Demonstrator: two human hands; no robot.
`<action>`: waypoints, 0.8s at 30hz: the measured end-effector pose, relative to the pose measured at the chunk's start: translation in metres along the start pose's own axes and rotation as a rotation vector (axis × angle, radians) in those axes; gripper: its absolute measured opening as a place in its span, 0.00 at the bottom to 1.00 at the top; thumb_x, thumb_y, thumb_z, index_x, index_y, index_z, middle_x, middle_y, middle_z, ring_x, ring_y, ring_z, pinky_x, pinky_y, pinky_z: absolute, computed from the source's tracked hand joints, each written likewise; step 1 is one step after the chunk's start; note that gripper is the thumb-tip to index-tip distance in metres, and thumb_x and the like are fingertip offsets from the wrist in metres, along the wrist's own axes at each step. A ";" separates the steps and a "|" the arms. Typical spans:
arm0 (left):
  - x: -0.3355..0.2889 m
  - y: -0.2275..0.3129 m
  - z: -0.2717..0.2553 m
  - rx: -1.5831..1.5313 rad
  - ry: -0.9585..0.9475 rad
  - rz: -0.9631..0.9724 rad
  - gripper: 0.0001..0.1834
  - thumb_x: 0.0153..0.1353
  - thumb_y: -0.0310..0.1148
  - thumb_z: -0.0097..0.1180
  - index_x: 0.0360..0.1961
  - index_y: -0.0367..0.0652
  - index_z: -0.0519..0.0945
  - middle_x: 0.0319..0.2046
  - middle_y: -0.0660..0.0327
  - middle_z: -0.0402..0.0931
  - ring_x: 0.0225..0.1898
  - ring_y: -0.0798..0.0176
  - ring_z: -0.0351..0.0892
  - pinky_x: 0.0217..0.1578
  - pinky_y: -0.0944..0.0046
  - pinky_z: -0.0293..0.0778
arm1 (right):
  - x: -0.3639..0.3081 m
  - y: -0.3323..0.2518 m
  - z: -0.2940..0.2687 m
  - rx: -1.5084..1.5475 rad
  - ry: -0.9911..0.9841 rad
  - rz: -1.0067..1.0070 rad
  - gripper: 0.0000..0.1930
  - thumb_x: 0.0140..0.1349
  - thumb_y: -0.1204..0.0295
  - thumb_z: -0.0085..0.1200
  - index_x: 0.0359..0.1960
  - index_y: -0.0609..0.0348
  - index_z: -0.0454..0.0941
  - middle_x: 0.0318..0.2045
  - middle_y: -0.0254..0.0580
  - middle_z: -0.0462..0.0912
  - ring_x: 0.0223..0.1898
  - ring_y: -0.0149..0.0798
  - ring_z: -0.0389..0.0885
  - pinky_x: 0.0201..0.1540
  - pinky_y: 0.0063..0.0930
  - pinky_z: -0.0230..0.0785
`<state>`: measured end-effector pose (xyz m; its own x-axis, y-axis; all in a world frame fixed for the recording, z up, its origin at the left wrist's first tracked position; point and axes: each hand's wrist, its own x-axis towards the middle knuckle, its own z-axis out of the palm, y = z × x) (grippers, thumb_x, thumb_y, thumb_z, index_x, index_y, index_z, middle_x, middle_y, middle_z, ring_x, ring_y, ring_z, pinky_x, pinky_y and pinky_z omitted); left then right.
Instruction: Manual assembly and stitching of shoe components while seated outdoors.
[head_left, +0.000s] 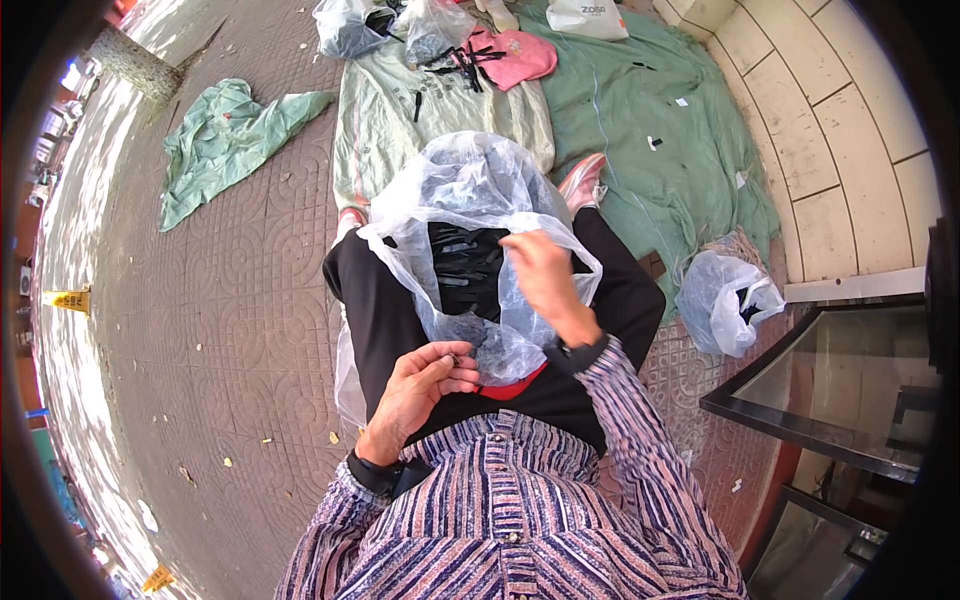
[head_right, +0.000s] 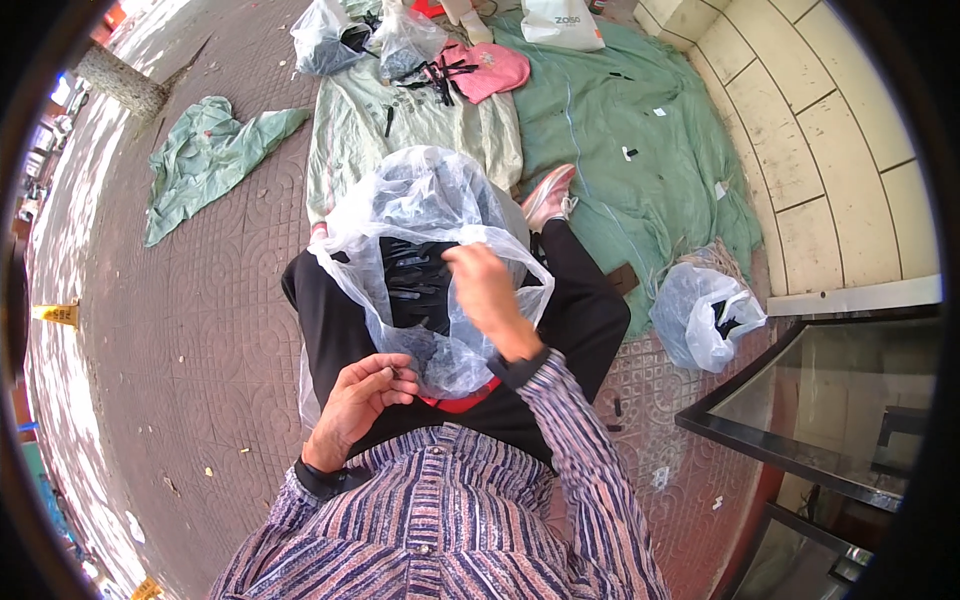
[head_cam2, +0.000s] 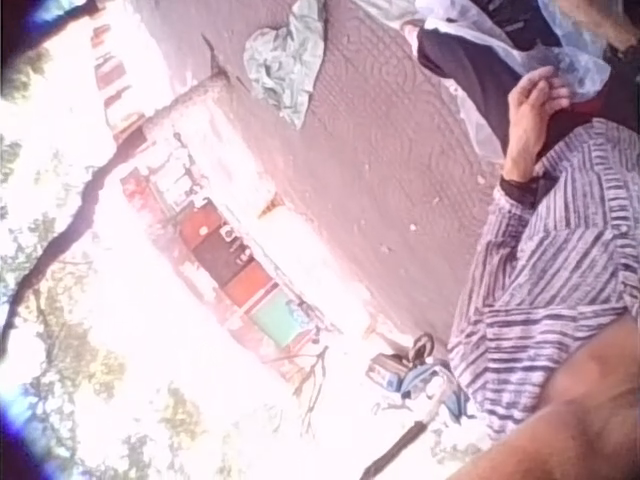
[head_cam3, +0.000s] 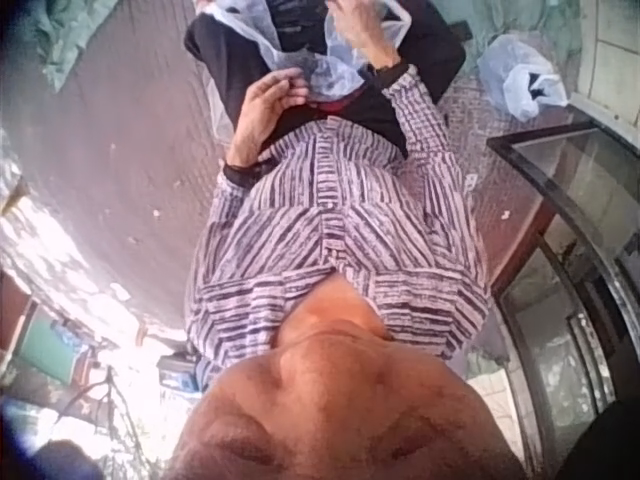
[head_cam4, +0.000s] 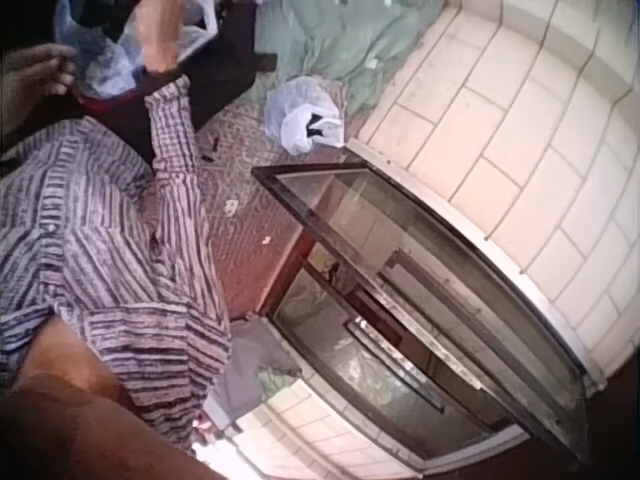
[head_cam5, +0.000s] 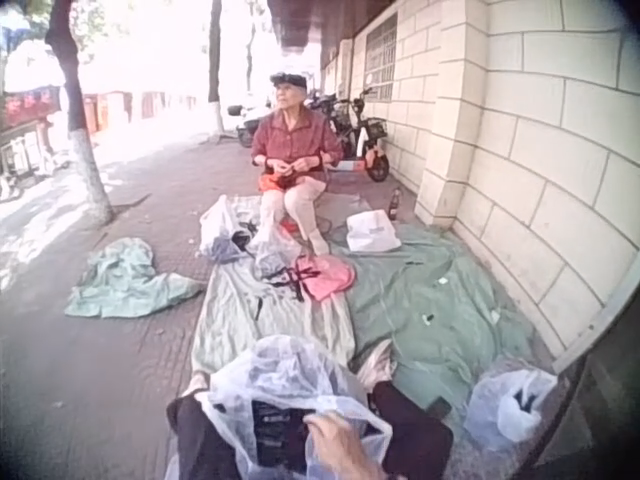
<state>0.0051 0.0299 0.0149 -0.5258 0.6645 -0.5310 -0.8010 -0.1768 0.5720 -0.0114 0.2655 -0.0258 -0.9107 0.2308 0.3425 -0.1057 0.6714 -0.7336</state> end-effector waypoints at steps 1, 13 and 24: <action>-0.001 0.003 0.002 0.000 0.001 0.008 0.12 0.62 0.24 0.43 0.46 0.31 0.70 0.35 0.52 0.76 0.34 0.62 0.79 0.36 0.67 0.77 | 0.006 0.003 0.017 -0.061 -0.081 -0.063 0.08 0.51 0.80 0.49 0.34 0.63 0.74 0.31 0.48 0.73 0.38 0.49 0.73 0.41 0.37 0.67; -0.007 0.012 -0.021 -0.063 0.049 0.078 0.09 0.60 0.23 0.47 0.41 0.34 0.73 0.30 0.55 0.77 0.29 0.64 0.80 0.28 0.70 0.78 | 0.024 0.007 0.037 0.445 0.096 0.264 0.06 0.56 0.72 0.53 0.30 0.63 0.73 0.29 0.38 0.75 0.30 0.33 0.73 0.34 0.24 0.66; 0.014 0.028 0.006 -0.070 0.005 0.147 0.09 0.59 0.23 0.49 0.41 0.33 0.73 0.31 0.58 0.76 0.29 0.65 0.79 0.29 0.70 0.77 | -0.037 -0.057 -0.015 0.918 -0.280 0.637 0.10 0.64 0.67 0.44 0.39 0.62 0.69 0.23 0.36 0.71 0.16 0.26 0.67 0.22 0.21 0.64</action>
<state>-0.0232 0.0387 0.0275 -0.6402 0.6243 -0.4475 -0.7330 -0.3222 0.5991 0.0342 0.2288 0.0124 -0.9479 0.1020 -0.3019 0.2593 -0.3034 -0.9169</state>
